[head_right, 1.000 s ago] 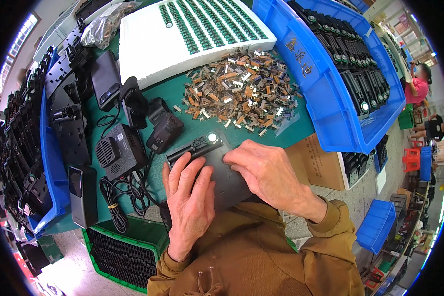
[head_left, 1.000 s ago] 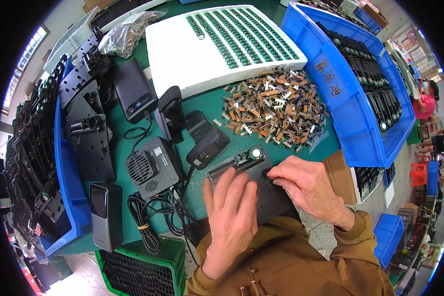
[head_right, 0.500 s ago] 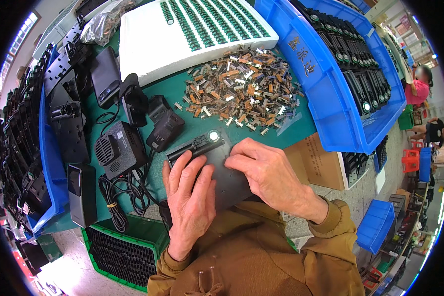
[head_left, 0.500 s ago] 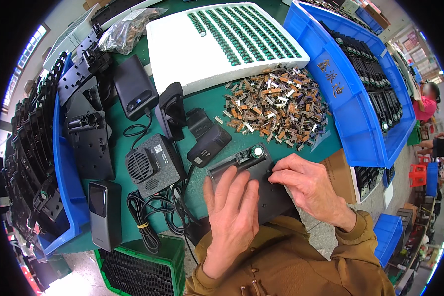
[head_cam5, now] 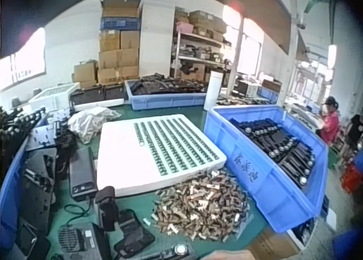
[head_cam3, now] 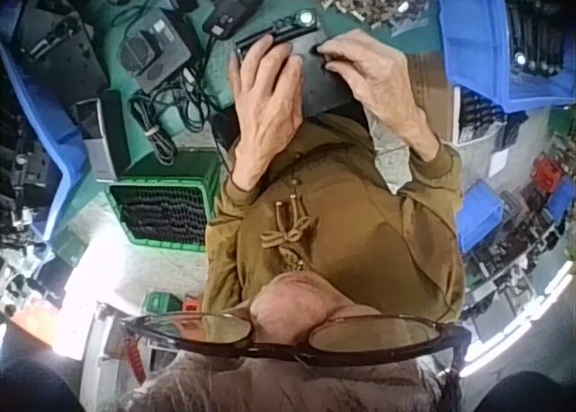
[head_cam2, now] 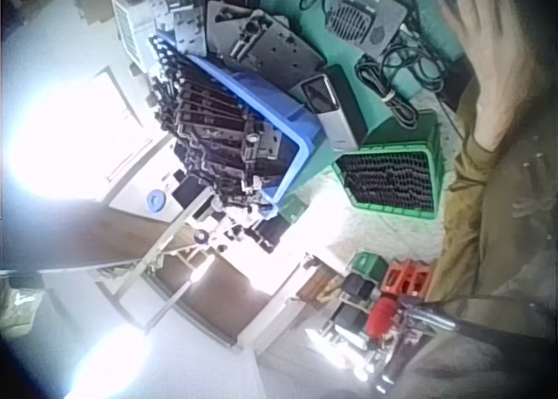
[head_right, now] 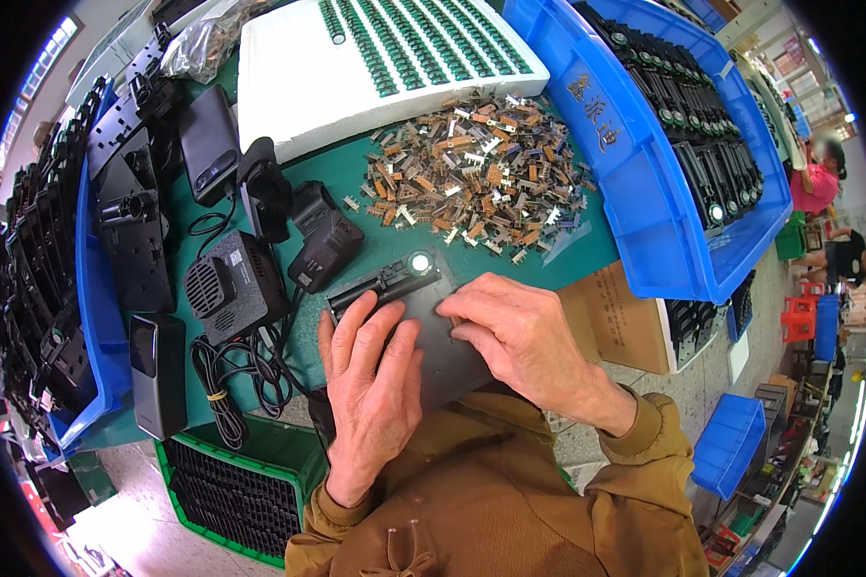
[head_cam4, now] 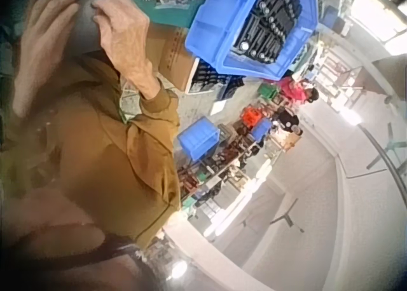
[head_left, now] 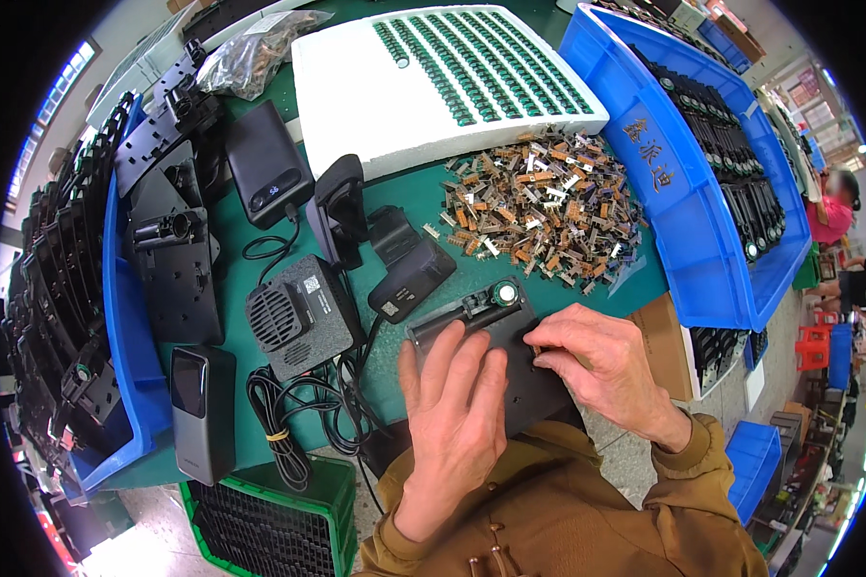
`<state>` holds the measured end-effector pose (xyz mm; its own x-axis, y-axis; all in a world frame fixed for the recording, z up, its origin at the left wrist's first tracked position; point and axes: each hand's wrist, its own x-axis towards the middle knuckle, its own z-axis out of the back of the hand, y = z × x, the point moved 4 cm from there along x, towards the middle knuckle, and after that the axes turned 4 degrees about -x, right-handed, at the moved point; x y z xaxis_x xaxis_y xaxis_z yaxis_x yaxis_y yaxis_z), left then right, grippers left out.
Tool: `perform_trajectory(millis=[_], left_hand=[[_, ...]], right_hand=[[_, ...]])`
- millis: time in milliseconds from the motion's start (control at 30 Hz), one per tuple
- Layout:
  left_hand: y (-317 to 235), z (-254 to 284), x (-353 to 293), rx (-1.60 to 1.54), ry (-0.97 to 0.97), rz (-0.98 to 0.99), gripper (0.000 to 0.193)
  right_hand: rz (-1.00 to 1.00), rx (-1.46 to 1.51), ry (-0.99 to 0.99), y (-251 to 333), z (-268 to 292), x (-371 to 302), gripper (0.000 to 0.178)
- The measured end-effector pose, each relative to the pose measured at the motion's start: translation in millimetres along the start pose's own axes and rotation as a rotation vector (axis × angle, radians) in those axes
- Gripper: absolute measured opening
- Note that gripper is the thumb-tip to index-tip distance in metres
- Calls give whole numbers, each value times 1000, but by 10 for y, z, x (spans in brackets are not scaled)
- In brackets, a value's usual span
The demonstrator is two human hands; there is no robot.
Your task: The person opens a bag of small electrical circuit components and installs them onto plastic electronics housing units by hand.
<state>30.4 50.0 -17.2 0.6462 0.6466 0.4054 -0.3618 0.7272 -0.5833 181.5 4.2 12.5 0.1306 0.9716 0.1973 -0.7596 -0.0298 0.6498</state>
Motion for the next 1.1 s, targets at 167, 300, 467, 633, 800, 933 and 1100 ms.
perform_trajectory(millis=[167, 300, 467, 633, 800, 933, 1100], left_hand=[[-5, 8, 5, -8, 3, -4, 25], [-4, 14, 7, -13, 4, -2, 26], [3, 10, 2, -19, 5, -1, 26], [4, 7, -13, -26, 8, 15, 26], [9, 2, -11, -36, 7, 20, 26], [-11, 21, -10, -38, 4, 30, 25], [0, 20, 0, -44, -7, 31, 24]], right_hand=[[19, -18, -13, 8, -10, 0, 24], [40, -30, -14, 7, -20, 9, 23], [29, -39, -3, 21, 12, 13, 23], [41, -58, 4, 34, 50, 24, 23], [55, -101, -70, 0, 88, 114, 22], [130, -160, -94, 34, 78, 218, 25], [176, -217, -13, 49, -1, 328, 35]])
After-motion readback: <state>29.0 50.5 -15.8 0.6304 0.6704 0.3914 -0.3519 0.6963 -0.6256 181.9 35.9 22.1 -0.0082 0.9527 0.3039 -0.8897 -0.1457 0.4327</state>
